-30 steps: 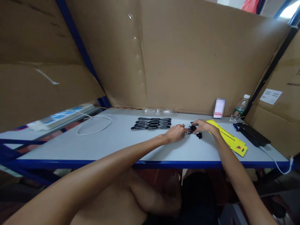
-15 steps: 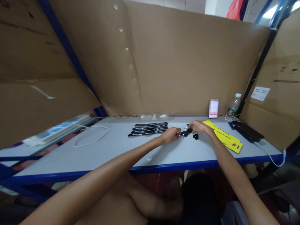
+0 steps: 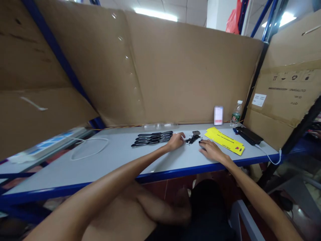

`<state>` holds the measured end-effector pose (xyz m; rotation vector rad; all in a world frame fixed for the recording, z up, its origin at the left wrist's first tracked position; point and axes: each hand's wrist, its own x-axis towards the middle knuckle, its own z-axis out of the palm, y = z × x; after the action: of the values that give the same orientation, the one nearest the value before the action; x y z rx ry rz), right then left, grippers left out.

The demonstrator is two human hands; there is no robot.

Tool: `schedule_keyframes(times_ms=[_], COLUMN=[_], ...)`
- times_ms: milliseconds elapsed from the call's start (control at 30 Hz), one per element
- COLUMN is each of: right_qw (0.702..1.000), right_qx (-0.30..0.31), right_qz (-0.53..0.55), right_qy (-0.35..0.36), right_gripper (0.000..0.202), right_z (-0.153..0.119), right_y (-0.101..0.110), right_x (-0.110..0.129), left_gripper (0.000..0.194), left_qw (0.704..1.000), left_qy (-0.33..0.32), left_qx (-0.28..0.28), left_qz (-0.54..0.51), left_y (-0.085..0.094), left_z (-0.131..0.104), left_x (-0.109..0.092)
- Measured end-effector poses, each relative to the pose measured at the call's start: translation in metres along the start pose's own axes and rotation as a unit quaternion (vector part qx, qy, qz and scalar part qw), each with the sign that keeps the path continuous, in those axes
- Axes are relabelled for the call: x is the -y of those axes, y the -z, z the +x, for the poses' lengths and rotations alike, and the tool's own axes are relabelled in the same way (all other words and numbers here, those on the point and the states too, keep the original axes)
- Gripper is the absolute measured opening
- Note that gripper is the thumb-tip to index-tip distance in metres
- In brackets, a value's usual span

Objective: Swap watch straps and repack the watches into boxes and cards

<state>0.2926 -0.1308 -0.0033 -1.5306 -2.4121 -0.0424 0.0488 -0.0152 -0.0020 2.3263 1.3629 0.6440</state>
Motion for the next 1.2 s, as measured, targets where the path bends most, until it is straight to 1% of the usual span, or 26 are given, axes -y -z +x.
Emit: schedule_keyframes(times_ms=[100, 167, 233, 300, 333, 400, 467, 500, 567, 633, 700, 800, 867, 967, 1067, 1133, 1200], right_qw=[1.0, 0.999, 0.996, 0.994, 0.994, 0.991, 0.984, 0.98, 0.976, 0.978, 0.983, 0.987, 0.987, 0.984, 0.977, 0.971, 0.966], right_qx=[0.004, 0.001, -0.021, -0.031, -0.026, 0.004, 0.033, 0.04, 0.038, 0.021, 0.003, -0.032, -0.052, -0.065, -0.085, -0.103, -0.118], right_qz=[0.007, 0.027, 0.046, 0.056, 0.059, 0.061, 0.057, 0.052, 0.034, 0.013, -0.001, -0.006, -0.005, 0.012, 0.041, 0.049, 0.044], right_qy=[-0.02, -0.047, -0.079, -0.09, -0.093, -0.119, -0.165, -0.186, -0.211, -0.206, -0.185, -0.157, -0.154, -0.167, -0.193, -0.212, -0.226], right_gripper=[0.036, 0.037, 0.039, 0.045, 0.051, 0.07, 0.087, 0.092, 0.094, 0.089, 0.079, 0.062, 0.051, 0.045, 0.046, 0.047, 0.047], right_z=[0.003, 0.014, 0.031, 0.052, 0.064, 0.087, 0.108, 0.115, 0.123, 0.123, 0.118, 0.11, 0.108, 0.108, 0.106, 0.103, 0.099], right_y=[-0.004, -0.004, -0.003, -0.004, -0.005, -0.011, -0.02, -0.025, -0.035, -0.043, -0.047, -0.049, -0.049, -0.048, -0.041, -0.034, -0.027], right_x=[-0.004, -0.009, -0.013, -0.013, -0.01, -0.001, 0.01, 0.015, 0.022, 0.024, 0.022, 0.017, 0.015, 0.013, 0.008, 0.002, -0.003], left_gripper=[0.034, 0.041, 0.045, 0.046, 0.045, 0.043, 0.043, 0.044, 0.045, 0.045, 0.047, 0.05, 0.049, 0.045, 0.038, 0.033, 0.031], left_qw=[0.998, 0.996, 0.994, 0.993, 0.994, 0.996, 0.998, 0.999, 0.999, 0.997, 0.99, 0.968, 0.95, 0.932, 0.921, 0.918, 0.92], left_qy=[0.019, 0.031, 0.041, 0.047, 0.049, 0.047, 0.037, 0.031, 0.012, -0.01, -0.028, -0.043, -0.062, -0.082, -0.078, -0.08, -0.085], left_qx=[-0.01, -0.005, -0.002, -0.004, -0.006, -0.015, -0.023, -0.027, -0.035, -0.042, -0.047, -0.04, -0.028, 0.017, 0.074, 0.094, 0.099], left_qz=[-0.064, -0.086, -0.103, -0.105, -0.1, -0.078, -0.048, -0.035, 0.0, 0.057, 0.132, 0.243, 0.304, 0.353, 0.375, 0.377, 0.371], left_y=[-0.012, -0.018, -0.018, -0.014, -0.01, 0.0, 0.01, 0.015, 0.025, 0.034, 0.041, 0.05, 0.052, 0.048, 0.038, 0.031, 0.028], left_z=[0.005, 0.008, 0.01, 0.01, 0.01, 0.009, 0.008, 0.008, 0.007, 0.004, -0.001, -0.01, -0.014, -0.018, -0.017, -0.015, -0.012], left_x=[-0.008, -0.011, -0.009, -0.004, 0.0, 0.007, 0.013, 0.016, 0.019, 0.02, 0.018, 0.009, 0.0, -0.01, -0.014, -0.013, -0.012])
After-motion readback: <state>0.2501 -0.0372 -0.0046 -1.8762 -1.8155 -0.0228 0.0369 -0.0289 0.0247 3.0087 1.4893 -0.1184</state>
